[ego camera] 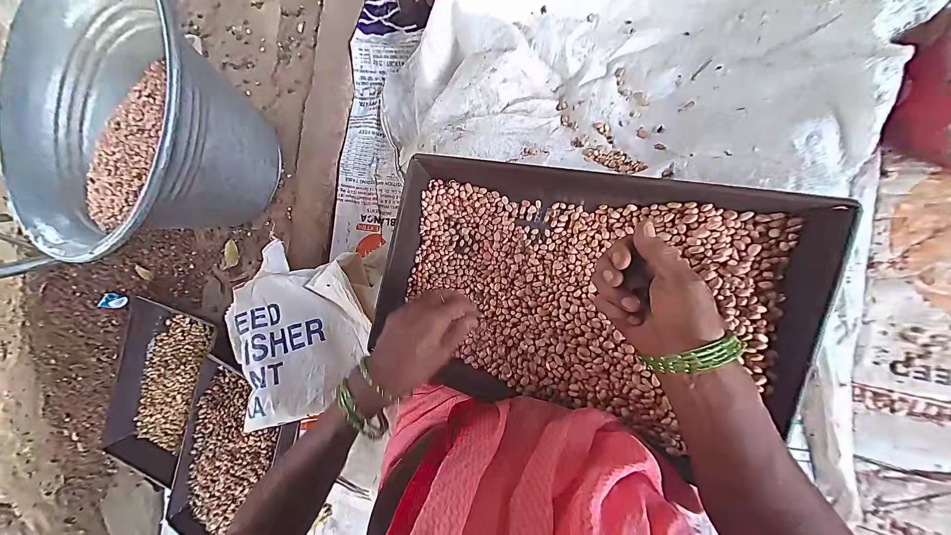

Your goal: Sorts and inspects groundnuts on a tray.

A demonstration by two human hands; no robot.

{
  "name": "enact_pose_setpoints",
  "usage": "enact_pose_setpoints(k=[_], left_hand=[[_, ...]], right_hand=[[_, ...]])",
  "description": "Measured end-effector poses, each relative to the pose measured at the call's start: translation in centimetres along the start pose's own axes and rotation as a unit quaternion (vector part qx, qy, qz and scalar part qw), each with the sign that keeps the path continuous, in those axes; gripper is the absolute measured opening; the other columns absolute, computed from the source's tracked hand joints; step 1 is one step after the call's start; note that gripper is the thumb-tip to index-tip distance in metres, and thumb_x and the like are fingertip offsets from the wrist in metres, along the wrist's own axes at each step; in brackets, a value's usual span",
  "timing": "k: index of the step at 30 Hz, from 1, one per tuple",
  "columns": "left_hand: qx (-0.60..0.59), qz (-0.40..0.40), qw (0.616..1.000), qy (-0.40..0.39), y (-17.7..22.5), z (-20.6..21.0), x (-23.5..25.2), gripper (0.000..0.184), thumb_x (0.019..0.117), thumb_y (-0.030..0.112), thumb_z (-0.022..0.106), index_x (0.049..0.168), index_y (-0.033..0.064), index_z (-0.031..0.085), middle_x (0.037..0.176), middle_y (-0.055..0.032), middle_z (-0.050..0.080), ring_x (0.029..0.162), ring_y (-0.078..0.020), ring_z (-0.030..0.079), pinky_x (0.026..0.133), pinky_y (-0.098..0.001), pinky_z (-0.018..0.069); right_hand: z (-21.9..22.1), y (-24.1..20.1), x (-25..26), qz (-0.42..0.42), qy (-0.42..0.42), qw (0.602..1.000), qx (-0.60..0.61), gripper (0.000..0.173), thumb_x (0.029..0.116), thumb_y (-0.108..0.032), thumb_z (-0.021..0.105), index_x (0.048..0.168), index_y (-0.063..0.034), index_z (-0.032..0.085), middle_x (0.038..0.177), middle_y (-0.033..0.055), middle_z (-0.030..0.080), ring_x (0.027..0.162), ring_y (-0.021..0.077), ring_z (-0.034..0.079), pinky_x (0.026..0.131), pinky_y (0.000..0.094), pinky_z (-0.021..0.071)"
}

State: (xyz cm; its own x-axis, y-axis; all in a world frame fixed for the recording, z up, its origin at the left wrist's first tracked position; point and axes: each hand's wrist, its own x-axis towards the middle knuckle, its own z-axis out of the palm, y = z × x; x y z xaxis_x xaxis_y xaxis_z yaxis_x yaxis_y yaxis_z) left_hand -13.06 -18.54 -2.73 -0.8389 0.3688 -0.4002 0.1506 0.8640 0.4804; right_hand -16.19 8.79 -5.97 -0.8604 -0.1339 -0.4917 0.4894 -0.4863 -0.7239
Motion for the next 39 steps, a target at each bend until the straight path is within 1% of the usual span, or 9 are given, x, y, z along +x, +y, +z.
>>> enact_pose_setpoints(k=[4, 12, 16, 21, 25, 28, 33, 36, 39], left_hand=[[0.028, 0.053, 0.994, 0.096, -2.2, 0.0, 4.8, 0.021, 0.1044, 0.014, 0.057, 0.115, 0.0035, 0.072, 0.110, -0.0178, 0.070, 0.098, -0.0327, 0.070, 0.085, -0.0517, 0.0579], [0.085, 0.099, 0.986, 0.100, -3.1, 2.4, 8.3, 0.022, 0.1027, 0.009, 0.055, 0.112, 0.0017, 0.073, 0.113, -0.0210, 0.068, 0.106, -0.0382, 0.067, 0.091, -0.0525, 0.0555], [0.122, 0.020, 0.982, 0.142, -3.8, 1.2, 8.1, 0.025, 0.1021, 0.008, 0.052, 0.118, 0.0028, 0.070, 0.123, -0.0237, 0.065, 0.116, -0.0416, 0.063, 0.096, -0.0539, 0.0525], [0.029, 0.120, 0.989, 0.079, -2.2, 2.2, 4.8, 0.017, 0.1000, 0.012, 0.063, 0.111, 0.0029, 0.073, 0.109, -0.0189, 0.069, 0.100, -0.0340, 0.069, 0.089, -0.0501, 0.0567], [0.058, 0.104, 0.990, 0.080, -2.9, 4.0, 4.6, 0.015, 0.0986, 0.010, 0.064, 0.108, 0.0022, 0.072, 0.111, -0.0196, 0.070, 0.107, -0.0369, 0.068, 0.096, -0.0521, 0.0539], [0.058, 0.037, 0.993, 0.093, -2.8, 3.0, 4.2, 0.016, 0.0967, 0.010, 0.064, 0.109, 0.0041, 0.073, 0.111, -0.0184, 0.070, 0.103, -0.0359, 0.069, 0.088, -0.0546, 0.0560], [-0.197, 0.150, 0.959, 0.138, 0.5, -0.9, 3.0, 0.019, 0.0983, 0.009, 0.064, 0.115, 0.0007, 0.067, 0.108, -0.0067, 0.071, 0.089, -0.0089, 0.070, 0.078, -0.0246, 0.0599], [-0.172, 0.167, 0.959, 0.151, 1.7, -2.1, 3.6, 0.028, 0.1038, 0.015, 0.059, 0.128, 0.0018, 0.065, 0.124, -0.0079, 0.070, 0.093, -0.0083, 0.070, 0.083, -0.0242, 0.0601], [-0.038, 0.106, 0.986, 0.119, -0.2, -0.8, 5.8, 0.024, 0.1044, 0.012, 0.056, 0.122, 0.0015, 0.068, 0.119, -0.0152, 0.071, 0.102, -0.0239, 0.071, 0.093, -0.0398, 0.0565]], right_hand=[[0.1, 0.1, -0.1, 0.001, -0.010, 1.000, -0.010, 0.055, 0.1136, -0.038, 0.018, 0.077, -0.0192, 0.054, 0.060, -0.0091, 0.053, 0.040, -0.0020, 0.034, 0.037, 0.0118, 0.0284], [0.2, 0.0, -0.1, 0.006, -0.013, 1.000, -0.017, 0.054, 0.1134, -0.040, 0.019, 0.077, -0.0204, 0.053, 0.059, -0.0097, 0.052, 0.040, -0.0019, 0.033, 0.037, 0.0123, 0.0285], [0.3, 0.2, -0.2, 0.007, -0.024, 0.999, -0.023, 0.053, 0.1134, -0.040, 0.019, 0.077, -0.0203, 0.052, 0.060, -0.0094, 0.051, 0.040, -0.0013, 0.033, 0.037, 0.0125, 0.0280], [0.5, 0.4, -0.1, 0.014, -0.028, 0.999, -0.023, 0.054, 0.1136, -0.039, 0.018, 0.076, -0.0199, 0.052, 0.060, -0.0092, 0.050, 0.041, -0.0009, 0.032, 0.038, 0.0127, 0.0272], [0.7, 0.6, -0.1, 0.019, -0.022, 0.999, -0.025, 0.053, 0.1135, -0.040, 0.019, 0.076, -0.0201, 0.052, 0.060, -0.0091, 0.050, 0.041, -0.0008, 0.033, 0.038, 0.0130, 0.0269], [0.6, 0.8, -0.1, 0.024, -0.033, 0.999, -0.023, 0.052, 0.1135, -0.041, 0.020, 0.078, -0.0193, 0.052, 0.060, -0.0086, 0.049, 0.040, -0.0010, 0.034, 0.037, 0.0125, 0.0279], [2.0, 2.7, -0.5, 0.077, -0.042, 0.993, -0.074, 0.056, 0.1124, -0.046, 0.020, 0.088, -0.0169, 0.060, 0.063, -0.0088, 0.055, 0.041, -0.0023, 0.034, 0.038, 0.0134, 0.0291], [2.1, 3.5, -0.9, 0.091, -0.111, 0.989, -0.046, 0.065, 0.1086, -0.059, 0.013, 0.097, -0.0181, 0.062, 0.067, -0.0077, 0.057, 0.041, -0.0024, 0.032, 0.037, 0.0126, 0.0268], [2.1, 2.5, -0.6, 0.091, -0.105, 0.990, 0.004, 0.058, 0.1114, -0.049, 0.016, 0.082, -0.0202, 0.056, 0.062, -0.0093, 0.052, 0.041, -0.0020, 0.032, 0.037, 0.0132, 0.0274]])
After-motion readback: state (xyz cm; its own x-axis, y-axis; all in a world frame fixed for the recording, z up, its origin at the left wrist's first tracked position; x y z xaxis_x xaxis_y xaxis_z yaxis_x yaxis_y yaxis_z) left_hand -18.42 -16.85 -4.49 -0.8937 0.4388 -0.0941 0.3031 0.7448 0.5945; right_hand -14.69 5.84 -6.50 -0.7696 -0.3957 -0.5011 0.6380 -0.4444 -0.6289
